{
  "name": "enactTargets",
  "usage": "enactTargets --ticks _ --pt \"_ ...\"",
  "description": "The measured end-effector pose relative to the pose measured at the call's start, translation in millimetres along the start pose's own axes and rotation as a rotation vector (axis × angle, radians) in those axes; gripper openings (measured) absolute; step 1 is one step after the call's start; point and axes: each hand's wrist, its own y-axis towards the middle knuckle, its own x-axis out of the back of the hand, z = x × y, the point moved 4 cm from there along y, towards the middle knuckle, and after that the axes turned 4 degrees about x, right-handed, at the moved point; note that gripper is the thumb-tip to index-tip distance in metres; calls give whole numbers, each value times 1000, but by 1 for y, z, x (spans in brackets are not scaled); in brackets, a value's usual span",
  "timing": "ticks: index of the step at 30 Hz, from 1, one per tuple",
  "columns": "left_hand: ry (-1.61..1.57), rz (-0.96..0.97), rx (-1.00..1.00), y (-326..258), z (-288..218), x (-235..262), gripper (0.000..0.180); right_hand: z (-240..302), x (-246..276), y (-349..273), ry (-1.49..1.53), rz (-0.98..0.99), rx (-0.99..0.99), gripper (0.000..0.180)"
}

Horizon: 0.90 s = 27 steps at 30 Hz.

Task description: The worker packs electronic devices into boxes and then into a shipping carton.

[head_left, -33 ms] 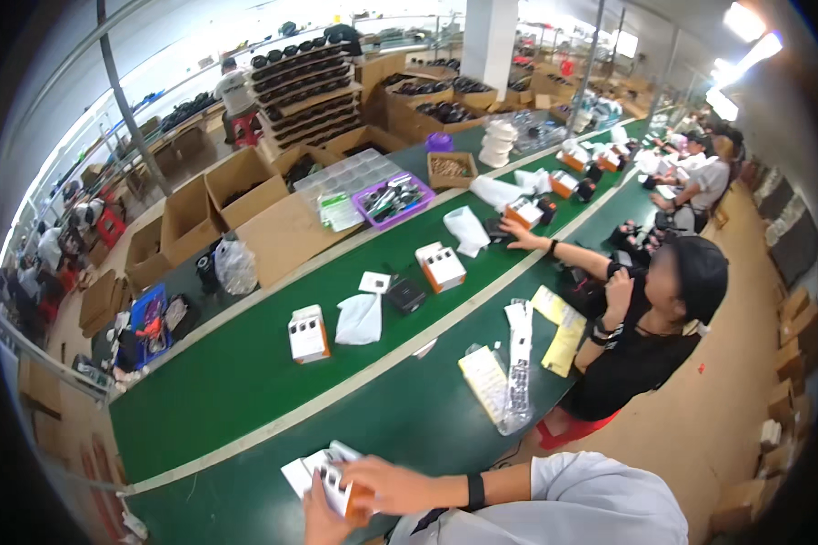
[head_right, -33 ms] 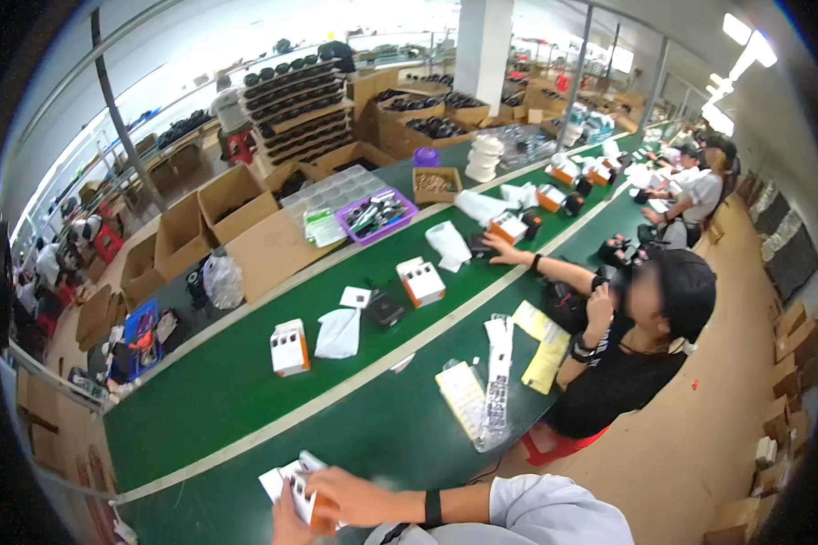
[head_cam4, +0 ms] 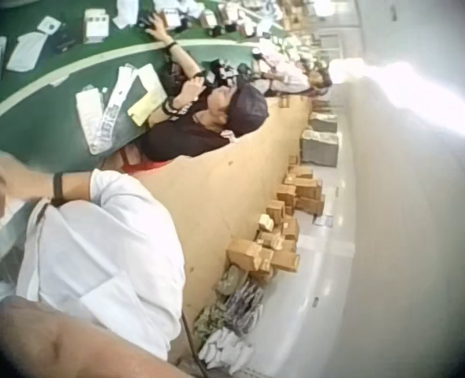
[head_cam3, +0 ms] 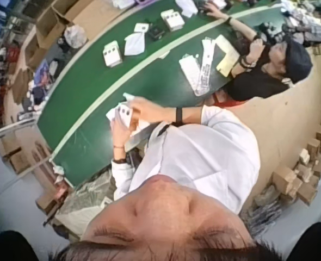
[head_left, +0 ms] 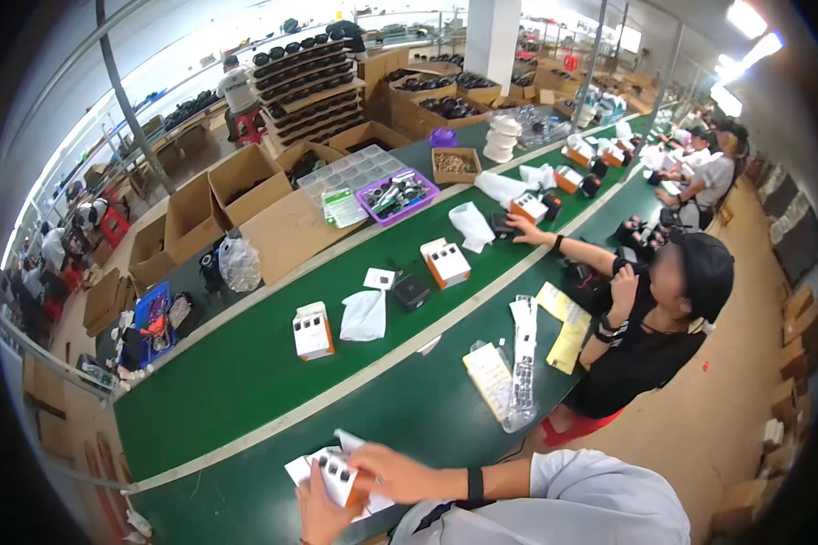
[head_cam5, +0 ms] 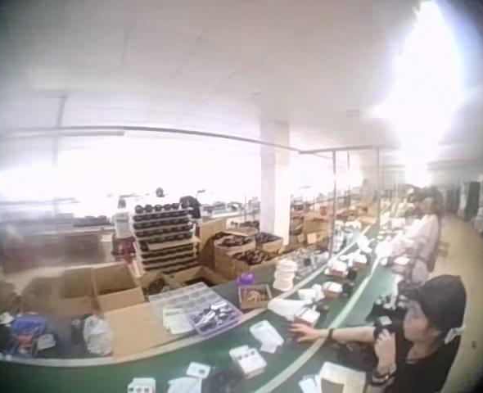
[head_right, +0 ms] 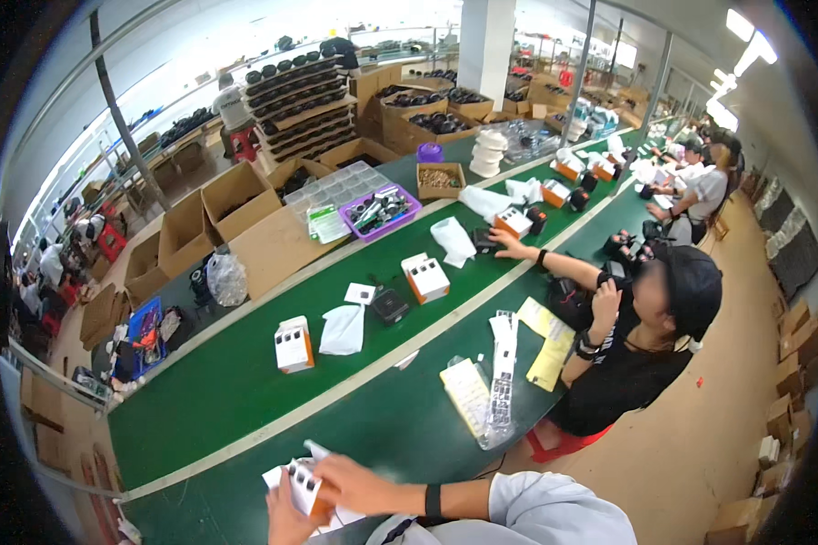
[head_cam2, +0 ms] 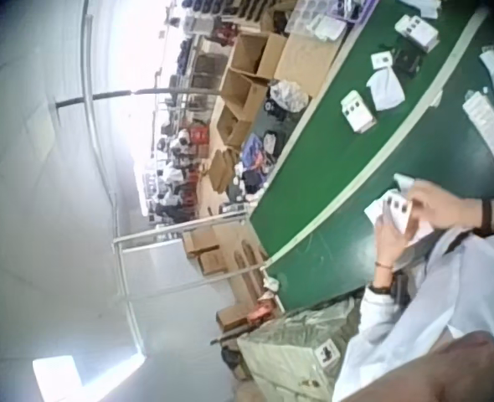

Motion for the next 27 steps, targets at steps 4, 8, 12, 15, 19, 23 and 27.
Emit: enactTargets --ticks 4,8,12,15,19,23,27 --pt "426 -256 -107 48 -40 21 93 -92 -2 8 481 43 -376 41" --pt "597 -146 -323 80 -87 23 66 -132 -29 21 1219 -24 -671 49" --pt "750 22 -448 109 -126 21 50 -141 -38 32 1658 -170 -680 63" --pt "759 63 -437 122 -153 47 51 -142 -34 41 1786 -80 -596 76" --pt "674 70 -351 116 -180 98 59 -135 -27 72 1864 116 -338 77" --pt "563 65 -292 142 -160 106 64 -173 -47 94 1908 94 -537 69" --pt "383 39 -302 171 -125 118 69 -196 -37 109 1982 265 -579 75"
